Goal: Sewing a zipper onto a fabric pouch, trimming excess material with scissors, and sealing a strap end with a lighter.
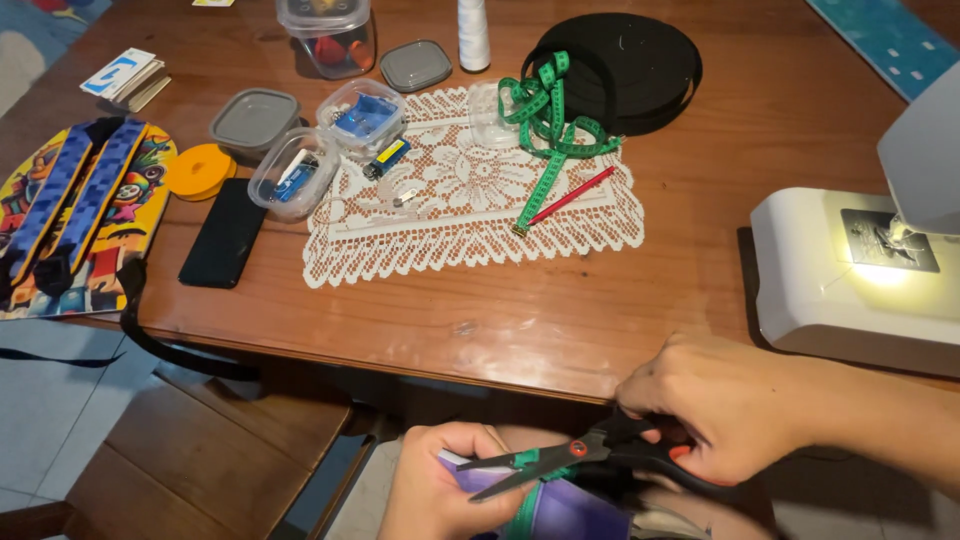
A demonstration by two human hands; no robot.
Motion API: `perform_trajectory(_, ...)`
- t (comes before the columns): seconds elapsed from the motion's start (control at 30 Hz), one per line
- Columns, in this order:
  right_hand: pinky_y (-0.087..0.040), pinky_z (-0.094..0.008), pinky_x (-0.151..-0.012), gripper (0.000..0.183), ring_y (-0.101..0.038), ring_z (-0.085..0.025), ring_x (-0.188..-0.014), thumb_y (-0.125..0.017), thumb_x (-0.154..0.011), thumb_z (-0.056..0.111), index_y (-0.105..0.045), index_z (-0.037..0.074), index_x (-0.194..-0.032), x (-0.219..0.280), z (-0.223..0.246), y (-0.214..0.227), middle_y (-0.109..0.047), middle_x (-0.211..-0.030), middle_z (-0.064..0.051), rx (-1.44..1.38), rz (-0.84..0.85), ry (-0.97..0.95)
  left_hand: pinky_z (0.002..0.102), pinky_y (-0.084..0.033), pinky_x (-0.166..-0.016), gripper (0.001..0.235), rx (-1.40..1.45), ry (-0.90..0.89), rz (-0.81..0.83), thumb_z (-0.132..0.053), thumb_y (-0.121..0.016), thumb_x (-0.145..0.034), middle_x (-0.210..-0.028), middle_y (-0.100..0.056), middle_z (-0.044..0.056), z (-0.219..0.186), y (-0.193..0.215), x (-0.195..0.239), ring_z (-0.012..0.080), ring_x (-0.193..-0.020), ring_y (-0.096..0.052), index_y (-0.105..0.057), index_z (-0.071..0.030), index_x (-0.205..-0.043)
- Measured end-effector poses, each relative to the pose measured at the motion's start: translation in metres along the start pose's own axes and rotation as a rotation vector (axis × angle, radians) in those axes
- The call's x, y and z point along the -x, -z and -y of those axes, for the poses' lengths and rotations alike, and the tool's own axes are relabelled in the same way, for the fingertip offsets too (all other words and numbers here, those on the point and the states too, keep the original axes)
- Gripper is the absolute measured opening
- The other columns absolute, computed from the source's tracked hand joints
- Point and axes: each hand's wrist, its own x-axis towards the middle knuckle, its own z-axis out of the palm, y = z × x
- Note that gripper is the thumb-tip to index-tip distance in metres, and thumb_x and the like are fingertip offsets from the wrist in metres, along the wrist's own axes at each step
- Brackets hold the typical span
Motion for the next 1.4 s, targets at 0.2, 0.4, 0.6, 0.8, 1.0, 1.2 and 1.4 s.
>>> perform_trajectory(0.2,-0.040,-0.044,-0.044,0.013,-0.063,-0.033,-0.050,-0.065,-0.075,0.027,-0.056,0.019,-0.070,-0.003,0.004,0.000,-0.068,-0.061,-0.002,0.004,-0.042,0.066,0.025,-0.034,-0.042,0.038,0.023,0.042,-0.003,-0.011,-0.098,-0.063,-0.046,-0.057,-0.005,0.009,-0.001,0.001,0.0027,-0.047,-0.045,-0.062,-0.014,-0.050)
perform_trajectory(0.4,-0.042,-0.048,-0.050,0.011,-0.062,-0.039,-0.058,-0.066,-0.073,0.019,-0.057,0.014,-0.074,-0.009,-0.017,-0.014,-0.067,-0.067,-0.010,-0.027,-0.043,0.132,0.027,-0.037,-0.047,0.029,0.191,0.056,-0.026,-0.002,-0.090,-0.068,-0.055,-0.065,0.003,-0.002,0.004,0.003,0.0084,-0.051,-0.051,-0.064,-0.006,-0.054)
perform_trajectory(0.6,-0.047,-0.039,-0.057,0.044,-0.070,-0.023,-0.059,-0.074,-0.080,0.068,-0.067,0.024,-0.077,-0.045,-0.002,0.020,-0.075,-0.067,-0.001,-0.011,-0.288,-0.412,0.023,-0.055,-0.053,0.015,0.185,0.114,-0.160,-0.008,-0.095,-0.063,-0.071,-0.087,0.007,0.010,0.002,0.002,0.0081,-0.060,-0.070,-0.089,-0.002,-0.074)
perform_trajectory(0.8,-0.057,-0.060,-0.071,0.040,-0.070,-0.044,-0.090,-0.056,-0.095,0.041,-0.060,0.009,-0.119,-0.105,-0.095,0.006,-0.065,-0.110,-0.015,0.440,-0.454,-0.650,0.024,-0.060,-0.062,0.010,0.244,-0.038,-0.109,-0.007,-0.087,-0.072,-0.081,-0.089,0.012,0.001,-0.001,0.000,0.0111,-0.071,-0.076,-0.086,0.000,-0.079)
perform_trajectory(1.0,-0.056,-0.056,-0.064,0.033,-0.070,-0.042,-0.080,-0.060,-0.094,0.038,-0.065,0.007,-0.099,-0.134,-0.161,-0.009,-0.068,-0.097,-0.016,0.470,-0.631,-0.695,0.023,-0.041,-0.051,0.007,0.237,-0.275,-0.119,-0.005,-0.085,-0.074,-0.073,-0.073,0.011,0.029,0.007,-0.006,0.0112,-0.057,-0.059,-0.079,-0.001,-0.077)
perform_trajectory(1.2,-0.054,-0.045,-0.048,0.013,-0.069,-0.030,-0.080,-0.059,-0.079,0.013,-0.065,0.016,-0.090,-0.137,-0.157,0.003,-0.069,-0.086,-0.004,0.765,-0.738,-0.666,0.032,-0.061,-0.086,0.005,0.414,-0.395,0.076,-0.005,-0.075,-0.088,-0.105,-0.082,0.025,0.027,0.015,-0.014,0.0281,-0.098,-0.080,-0.075,-0.001,-0.092)
perform_trajectory(1.4,-0.054,-0.051,-0.068,0.016,-0.067,-0.033,-0.093,-0.071,-0.091,0.031,-0.070,0.016,-0.090,-0.240,-0.121,0.026,-0.073,-0.095,-0.007,0.320,-0.726,-0.234,0.039,-0.059,-0.104,0.013,0.539,-0.239,0.451,0.000,-0.070,-0.096,-0.115,-0.074,0.030,0.061,0.020,-0.026,0.0315,-0.113,-0.073,-0.063,0.002,-0.107)
